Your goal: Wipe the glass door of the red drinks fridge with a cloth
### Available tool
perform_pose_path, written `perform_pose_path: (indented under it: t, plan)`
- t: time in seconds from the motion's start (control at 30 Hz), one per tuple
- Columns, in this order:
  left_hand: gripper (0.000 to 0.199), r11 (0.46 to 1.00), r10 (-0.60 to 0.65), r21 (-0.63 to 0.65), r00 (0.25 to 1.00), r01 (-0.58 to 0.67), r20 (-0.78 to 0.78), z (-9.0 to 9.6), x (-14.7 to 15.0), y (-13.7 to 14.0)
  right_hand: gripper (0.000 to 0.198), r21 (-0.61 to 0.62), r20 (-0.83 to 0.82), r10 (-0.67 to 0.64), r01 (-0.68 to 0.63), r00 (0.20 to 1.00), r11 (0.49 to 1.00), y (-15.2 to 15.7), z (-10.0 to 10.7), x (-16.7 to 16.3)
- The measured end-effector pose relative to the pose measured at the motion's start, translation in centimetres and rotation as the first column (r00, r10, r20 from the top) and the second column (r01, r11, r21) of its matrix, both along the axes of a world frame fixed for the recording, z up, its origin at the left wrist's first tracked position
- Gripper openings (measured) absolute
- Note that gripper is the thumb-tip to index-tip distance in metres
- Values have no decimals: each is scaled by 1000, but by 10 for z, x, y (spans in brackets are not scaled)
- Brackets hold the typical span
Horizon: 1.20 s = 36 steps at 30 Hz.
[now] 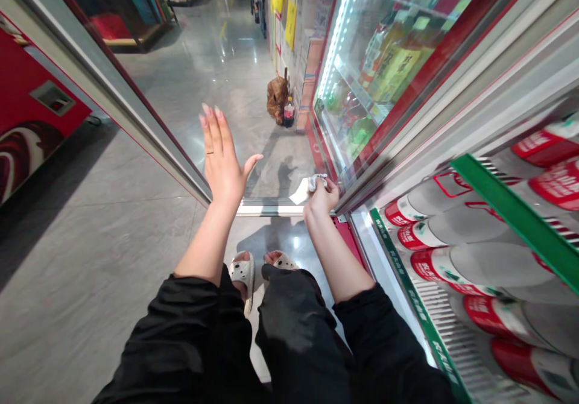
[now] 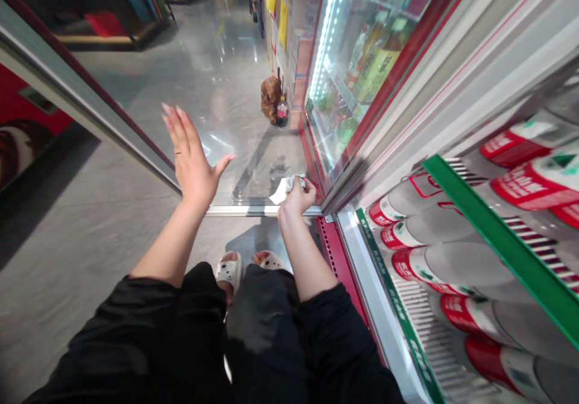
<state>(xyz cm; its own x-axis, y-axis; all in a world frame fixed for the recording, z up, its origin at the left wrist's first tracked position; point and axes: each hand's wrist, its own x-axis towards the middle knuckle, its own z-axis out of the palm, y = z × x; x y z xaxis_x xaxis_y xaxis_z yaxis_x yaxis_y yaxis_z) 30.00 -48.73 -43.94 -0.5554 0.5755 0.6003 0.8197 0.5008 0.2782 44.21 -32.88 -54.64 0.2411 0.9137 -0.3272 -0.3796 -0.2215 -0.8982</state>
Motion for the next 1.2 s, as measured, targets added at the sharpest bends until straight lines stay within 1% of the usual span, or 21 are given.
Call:
perform_pose_path:
  t: [0.07, 0.13, 0.27, 0.37, 0.53, 0.63, 0.73, 0.83, 0.93, 1.0, 1.07, 1.2]
  plan:
    - [102, 999, 2, -47, 1000, -2, -10, -1, -1, 0, 24, -1, -8, 37, -37, 999, 999, -11, -2, -8]
    - [101, 998, 4, -59, 1000, -2, 22, 0, -1, -1, 26, -16, -6, 41, -42, 999, 999, -15, -3, -8]
    - [109, 1000, -3, 8, 993, 2, 122, 6, 1, -3, 30, -73, 20, -23, 24, 1000, 997, -5, -2, 4]
    - [112, 1000, -25, 15, 992, 23, 126, 7, 0, -4, 27, -86, 18, -42, 44, 999, 995, -4, 3, 3]
    - [106, 997, -49, 61, 994, 43, 95, -1, -6, -3, 24, -49, -2, 35, -35, 999, 998, -28, 10, -20]
    - [106, 996, -66, 71, 994, 60, 87, -6, -9, -2, 24, -41, 3, 57, -56, 998, 998, -37, 11, -23]
    - [106, 993, -99, 79, 990, 91, 104, -8, -12, -6, 24, -35, 31, 19, -18, 999, 999, -32, 11, -15]
    - [104, 987, -149, 79, 983, 142, 103, -8, -14, -17, 25, -28, 56, -42, 44, 998, 999, -23, 14, -8]
    - [94, 986, -158, 70, 984, 152, 82, -11, -18, -31, 23, -5, 58, -70, 70, 996, 998, -23, 18, -10]
    - [89, 991, -118, 67, 990, 113, 73, -14, -19, -40, 21, 17, 44, -52, 51, 998, 999, -31, 21, -16]
    - [89, 995, -78, 67, 995, 74, 68, -17, -20, -48, 21, 34, 26, -13, 12, 1000, 999, -43, 21, -22]
    - [94, 995, -75, 73, 996, 71, 45, -23, -19, -54, 23, 21, -2, 63, -63, 998, 998, -71, 15, -28]
